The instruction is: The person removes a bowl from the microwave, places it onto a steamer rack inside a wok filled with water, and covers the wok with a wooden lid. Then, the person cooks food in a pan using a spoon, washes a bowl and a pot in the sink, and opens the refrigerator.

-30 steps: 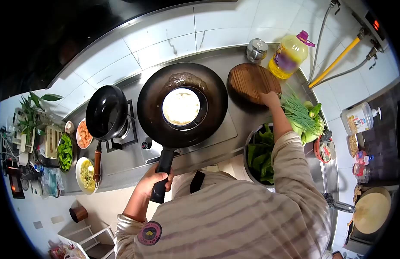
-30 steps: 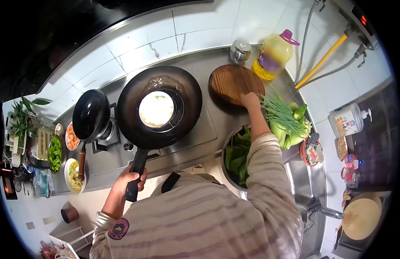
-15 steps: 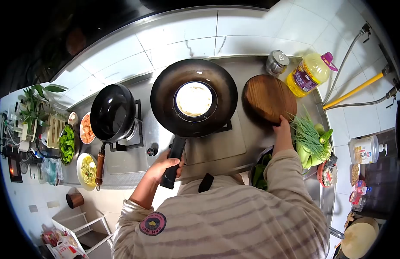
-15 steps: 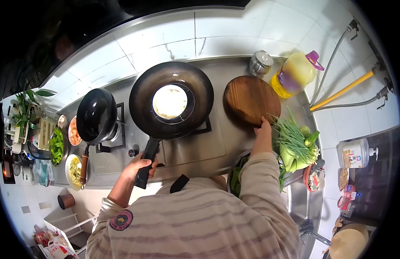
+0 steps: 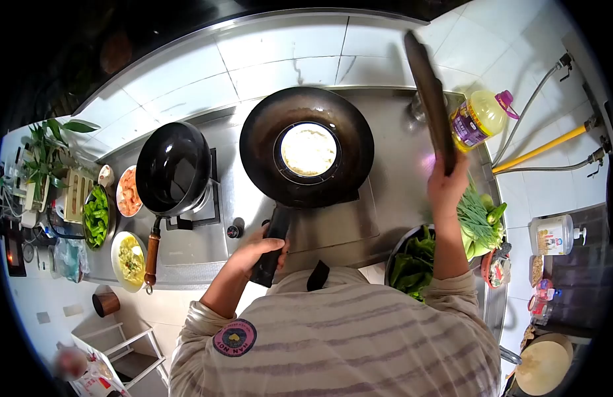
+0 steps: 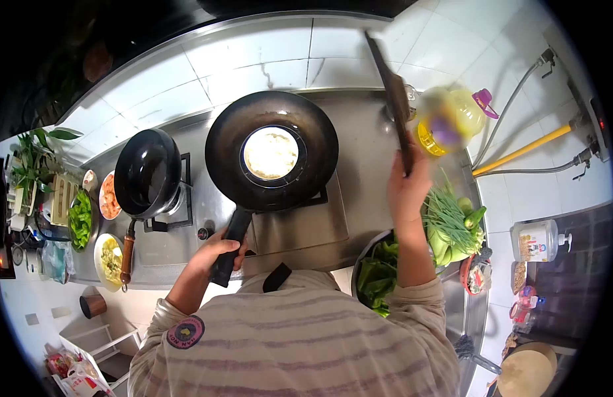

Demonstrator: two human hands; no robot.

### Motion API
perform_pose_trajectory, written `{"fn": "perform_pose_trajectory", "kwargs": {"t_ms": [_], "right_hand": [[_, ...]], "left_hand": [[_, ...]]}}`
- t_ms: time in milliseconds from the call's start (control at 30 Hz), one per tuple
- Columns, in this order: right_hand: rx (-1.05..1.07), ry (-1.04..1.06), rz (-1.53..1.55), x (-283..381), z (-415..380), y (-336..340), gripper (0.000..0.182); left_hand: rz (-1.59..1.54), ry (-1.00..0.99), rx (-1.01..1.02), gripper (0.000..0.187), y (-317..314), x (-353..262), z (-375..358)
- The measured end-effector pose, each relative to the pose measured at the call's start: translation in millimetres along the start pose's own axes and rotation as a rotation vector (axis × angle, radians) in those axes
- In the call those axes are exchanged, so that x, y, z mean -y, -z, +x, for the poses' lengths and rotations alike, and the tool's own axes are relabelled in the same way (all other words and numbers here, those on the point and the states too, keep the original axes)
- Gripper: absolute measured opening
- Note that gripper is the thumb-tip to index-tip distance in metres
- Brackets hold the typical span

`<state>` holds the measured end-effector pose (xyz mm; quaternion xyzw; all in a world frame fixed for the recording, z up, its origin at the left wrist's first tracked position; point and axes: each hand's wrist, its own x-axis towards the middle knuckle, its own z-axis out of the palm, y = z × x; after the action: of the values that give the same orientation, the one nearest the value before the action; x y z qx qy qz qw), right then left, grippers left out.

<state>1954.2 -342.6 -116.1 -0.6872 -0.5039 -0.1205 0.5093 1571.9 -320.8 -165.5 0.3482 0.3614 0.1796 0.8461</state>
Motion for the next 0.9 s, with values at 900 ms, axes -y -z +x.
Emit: {"fn": "perform_pose_trajectory", "kwargs": {"t_ms": [900], "right_hand": [[1.016,0.659,0.074,68,-34,-117,0.052]], "left_hand": [[-0.111,0.015,0.039,0.03,3,-7,-2]]}}
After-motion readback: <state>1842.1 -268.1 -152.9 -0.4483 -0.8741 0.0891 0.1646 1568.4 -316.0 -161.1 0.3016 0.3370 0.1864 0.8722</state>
